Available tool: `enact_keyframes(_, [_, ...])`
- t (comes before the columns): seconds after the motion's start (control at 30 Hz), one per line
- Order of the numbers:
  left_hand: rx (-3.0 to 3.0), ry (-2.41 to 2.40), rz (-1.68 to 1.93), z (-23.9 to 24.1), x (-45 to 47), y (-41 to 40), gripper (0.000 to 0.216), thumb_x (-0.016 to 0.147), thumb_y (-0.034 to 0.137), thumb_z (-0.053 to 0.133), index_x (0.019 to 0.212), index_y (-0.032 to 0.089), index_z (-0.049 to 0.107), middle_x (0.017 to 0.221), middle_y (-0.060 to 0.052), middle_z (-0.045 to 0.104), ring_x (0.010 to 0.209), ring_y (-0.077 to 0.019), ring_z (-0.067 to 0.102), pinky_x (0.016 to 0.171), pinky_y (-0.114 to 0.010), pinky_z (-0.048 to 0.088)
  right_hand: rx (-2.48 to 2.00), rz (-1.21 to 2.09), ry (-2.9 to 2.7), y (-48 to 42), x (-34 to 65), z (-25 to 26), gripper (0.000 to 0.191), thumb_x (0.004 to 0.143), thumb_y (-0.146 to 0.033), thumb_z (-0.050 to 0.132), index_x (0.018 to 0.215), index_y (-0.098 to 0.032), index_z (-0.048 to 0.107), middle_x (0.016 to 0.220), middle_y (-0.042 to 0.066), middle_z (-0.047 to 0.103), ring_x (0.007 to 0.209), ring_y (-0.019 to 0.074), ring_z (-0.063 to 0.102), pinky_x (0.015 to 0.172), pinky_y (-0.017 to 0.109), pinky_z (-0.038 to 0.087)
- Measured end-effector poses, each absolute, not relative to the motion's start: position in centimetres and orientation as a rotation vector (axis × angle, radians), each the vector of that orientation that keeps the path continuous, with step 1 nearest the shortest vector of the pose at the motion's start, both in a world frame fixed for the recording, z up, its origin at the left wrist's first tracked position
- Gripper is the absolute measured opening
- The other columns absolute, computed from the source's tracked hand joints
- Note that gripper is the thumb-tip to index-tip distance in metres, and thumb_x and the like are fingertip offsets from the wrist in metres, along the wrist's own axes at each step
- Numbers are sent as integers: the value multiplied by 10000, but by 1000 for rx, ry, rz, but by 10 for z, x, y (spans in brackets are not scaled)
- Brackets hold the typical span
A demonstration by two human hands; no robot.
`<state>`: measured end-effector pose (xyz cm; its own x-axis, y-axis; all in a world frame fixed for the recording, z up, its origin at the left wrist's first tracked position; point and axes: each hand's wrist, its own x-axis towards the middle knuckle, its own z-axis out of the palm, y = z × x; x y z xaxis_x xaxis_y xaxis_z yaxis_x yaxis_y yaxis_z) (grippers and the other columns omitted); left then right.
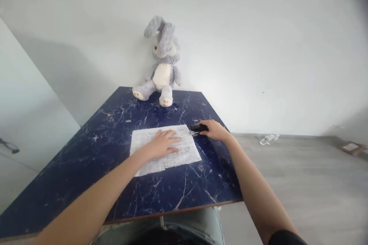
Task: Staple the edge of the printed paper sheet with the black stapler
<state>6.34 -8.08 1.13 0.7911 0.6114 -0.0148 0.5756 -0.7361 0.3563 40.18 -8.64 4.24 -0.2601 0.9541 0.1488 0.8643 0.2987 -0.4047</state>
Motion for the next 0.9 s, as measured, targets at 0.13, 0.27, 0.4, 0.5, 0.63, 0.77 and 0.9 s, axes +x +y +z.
enact_keyframes(0.13, [2638, 880, 166, 11, 61, -84, 520, 1094, 582, 489, 1606, 492, 483, 1736, -85, 393, 1635, -377, 292, 1302, -691, 158, -1762, 134, -1802, -84, 394, 42, 179, 875, -251, 709, 1043, -189, 705, 1046, 123, 758, 933, 266, 667, 765, 313, 417])
enact_keyframes(0.27, [2519, 836, 298, 6, 58, -84, 454, 1066, 612, 513, 1490, 501, 629, 1729, -51, 425, 1639, -417, 286, 1310, -712, 88, -1712, 152, -1630, -82, 362, 35, 232, 902, -387, 681, 989, -172, 676, 871, 80, 735, 758, 227, 641, 670, 301, 425])
enact_keyframes(0.4, [2193, 863, 793, 3, 61, -79, 355, 877, 549, 789, 1193, 393, 826, 1433, -67, 725, 1416, -412, 592, 1289, -588, 289, -1596, 262, -1696, -81, 324, 14, 236, 861, -430, 692, 829, -203, 636, 737, 13, 676, 680, 190, 598, 601, 273, 420])
enact_keyframes(0.5, [1950, 1036, 1120, 7, 59, -70, 337, 970, 548, 632, 951, 272, 825, 1061, -101, 820, 1072, -356, 742, 1073, -488, 512, -1538, 346, -1740, -83, 306, 2, 223, 832, -411, 704, 784, -217, 606, 696, -7, 632, 664, 181, 563, 602, 272, 400])
enact_keyframes(0.63, [1758, 1240, 1249, 5, 48, -51, 460, 1073, 449, 420, 871, 218, 762, 978, -107, 790, 1025, -315, 743, 949, -427, 567, -1465, 457, -1771, -87, 292, -4, 245, 747, -369, 788, 757, -222, 592, 717, -11, 616, 692, 179, 531, 638, 281, 364])
enact_keyframes(0.77, [1693, 1287, 1157, -10, 41, -37, 303, 1066, 424, 624, 1206, 173, 720, 1246, -110, 724, 1106, -254, 710, 979, -452, 608, -1383, 610, -1786, -90, 290, -4, 273, 713, -361, 836, 746, -214, 607, 735, -1, 612, 744, 191, 538, 692, 296, 402])
enact_keyframes(0.9, [1642, 1252, 1123, -18, 41, -32, 378, 1049, 410, 675, 1354, 188, 656, 1374, -120, 666, 1164, -255, 691, 991, -471, 620, -1213, 955, -1874, -92, 307, 6, 397, 830, -528, 789, 1039, -193, 762, 941, 59, 739, 846, 226, 637, 736, 322, 495])
